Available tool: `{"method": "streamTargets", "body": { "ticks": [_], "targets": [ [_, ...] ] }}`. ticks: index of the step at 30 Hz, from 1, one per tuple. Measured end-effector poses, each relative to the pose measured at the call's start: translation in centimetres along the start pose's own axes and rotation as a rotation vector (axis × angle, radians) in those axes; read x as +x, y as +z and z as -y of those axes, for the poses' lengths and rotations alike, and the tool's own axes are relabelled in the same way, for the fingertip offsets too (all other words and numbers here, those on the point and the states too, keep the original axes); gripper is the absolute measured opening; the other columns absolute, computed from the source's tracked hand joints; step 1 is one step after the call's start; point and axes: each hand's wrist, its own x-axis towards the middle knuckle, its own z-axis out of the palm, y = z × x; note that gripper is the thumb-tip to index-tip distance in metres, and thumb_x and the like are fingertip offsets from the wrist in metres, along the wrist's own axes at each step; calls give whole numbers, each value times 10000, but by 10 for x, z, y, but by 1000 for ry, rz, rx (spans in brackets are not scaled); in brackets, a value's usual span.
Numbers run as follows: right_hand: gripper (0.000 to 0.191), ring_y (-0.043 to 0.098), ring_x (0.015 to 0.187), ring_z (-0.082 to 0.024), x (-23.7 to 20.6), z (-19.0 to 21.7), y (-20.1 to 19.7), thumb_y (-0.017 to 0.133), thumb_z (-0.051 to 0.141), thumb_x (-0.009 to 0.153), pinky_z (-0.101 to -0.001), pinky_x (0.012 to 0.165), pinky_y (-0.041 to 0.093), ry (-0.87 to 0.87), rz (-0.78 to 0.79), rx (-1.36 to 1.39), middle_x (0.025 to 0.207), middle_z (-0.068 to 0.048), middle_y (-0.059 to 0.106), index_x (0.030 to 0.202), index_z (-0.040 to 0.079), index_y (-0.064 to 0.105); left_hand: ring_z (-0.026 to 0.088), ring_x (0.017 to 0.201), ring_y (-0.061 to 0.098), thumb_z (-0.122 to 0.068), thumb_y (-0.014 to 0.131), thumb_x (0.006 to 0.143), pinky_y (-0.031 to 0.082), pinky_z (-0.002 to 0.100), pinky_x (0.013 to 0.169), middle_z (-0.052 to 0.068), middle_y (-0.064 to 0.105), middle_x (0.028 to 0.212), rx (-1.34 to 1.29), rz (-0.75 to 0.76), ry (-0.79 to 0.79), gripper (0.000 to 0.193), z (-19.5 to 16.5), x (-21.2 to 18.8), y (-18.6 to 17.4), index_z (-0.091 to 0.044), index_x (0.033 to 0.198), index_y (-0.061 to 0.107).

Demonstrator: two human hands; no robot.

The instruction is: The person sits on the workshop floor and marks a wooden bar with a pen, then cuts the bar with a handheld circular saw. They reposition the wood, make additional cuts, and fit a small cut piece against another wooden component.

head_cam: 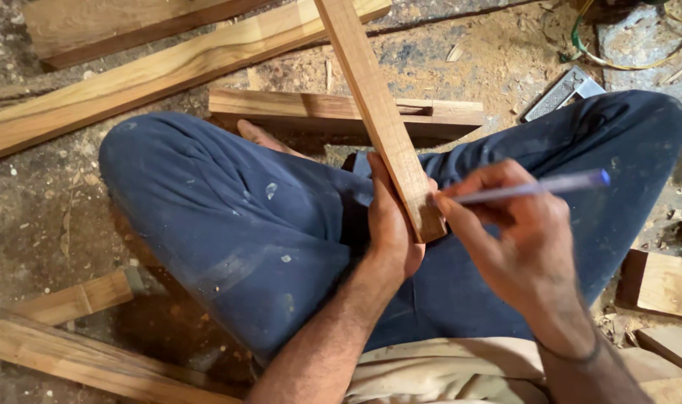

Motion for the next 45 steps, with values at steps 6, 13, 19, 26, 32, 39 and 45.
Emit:
{"method": "streamTargets", "body": {
  "ticks": [6, 13, 19, 26, 32, 39, 45],
  "targets": [
    [161, 758, 985, -117, -26, -6, -6, 735, 44, 916, -242, 844, 633, 45, 11, 197, 1008, -109, 755, 997, -24, 614, 179, 693, 596, -761, 408, 1029, 510, 322, 629, 51, 597, 794, -7, 79, 64, 671, 4, 3, -3, -117, 1000, 593],
    [180, 741, 838, -111, 11, 2, -1, 780, 83, 909, -251, 700, 626, -22, 27, -23, 896, -100, 774, 962, -27, 647, 182, 700, 610, -782, 375, 949, 518, 329, 618, 37, 607, 809, 36, 18, -34, 690, -1, -3, 2, -130, 973, 600],
    [146, 783, 852, -109, -47, -5, -24, 797, 85, 768, -277, 752, 642, 377, 254, -65, 871, -100, 748, 849, 2, 709, 170, 619, 556, -822, 399, 959, 467, 308, 539, 23, 551, 729, -28, 157, -48, 682, 1, 0, -1, -163, 910, 566],
    [139, 721, 853, -173, -43, -32, -65, 683, 103, 987, -312, 769, 591, 244, -10, 229, 911, -151, 751, 1031, -24, 647, 160, 579, 514, -844, 401, 933, 428, 302, 509, 12, 507, 681, -10, 160, -68, 723, 1, -3, -2, -144, 835, 550],
    [169, 695, 917, -185, -17, 2, -76, 641, 152, 1013, -306, 802, 574, -156, -222, 89, 1035, -133, 751, 1085, 6, 592, 150, 604, 498, -824, 427, 1022, 411, 289, 541, -8, 484, 687, -170, 334, -87, 701, 2, -7, -3, -152, 867, 556],
    [206, 684, 961, -220, 57, 12, -30, 602, 203, 1010, -313, 810, 569, 198, 74, 551, 1136, -124, 745, 1138, 50, 552, 235, 878, 634, -792, 380, 1036, 510, 353, 754, 80, 661, 931, 120, 234, -92, 708, 58, -30, 10, -144, 1123, 652],
    [260, 738, 902, -269, 85, -30, -41, 645, 174, 918, -382, 709, 601, 675, 309, 763, 1088, -200, 753, 1144, 72, 568, 202, 1362, 498, -662, 405, 1053, 360, 333, 1170, 93, 570, 1349, 1017, 211, -183, 690, 30, -46, 39, -86, 1409, 534]
  ]
}}
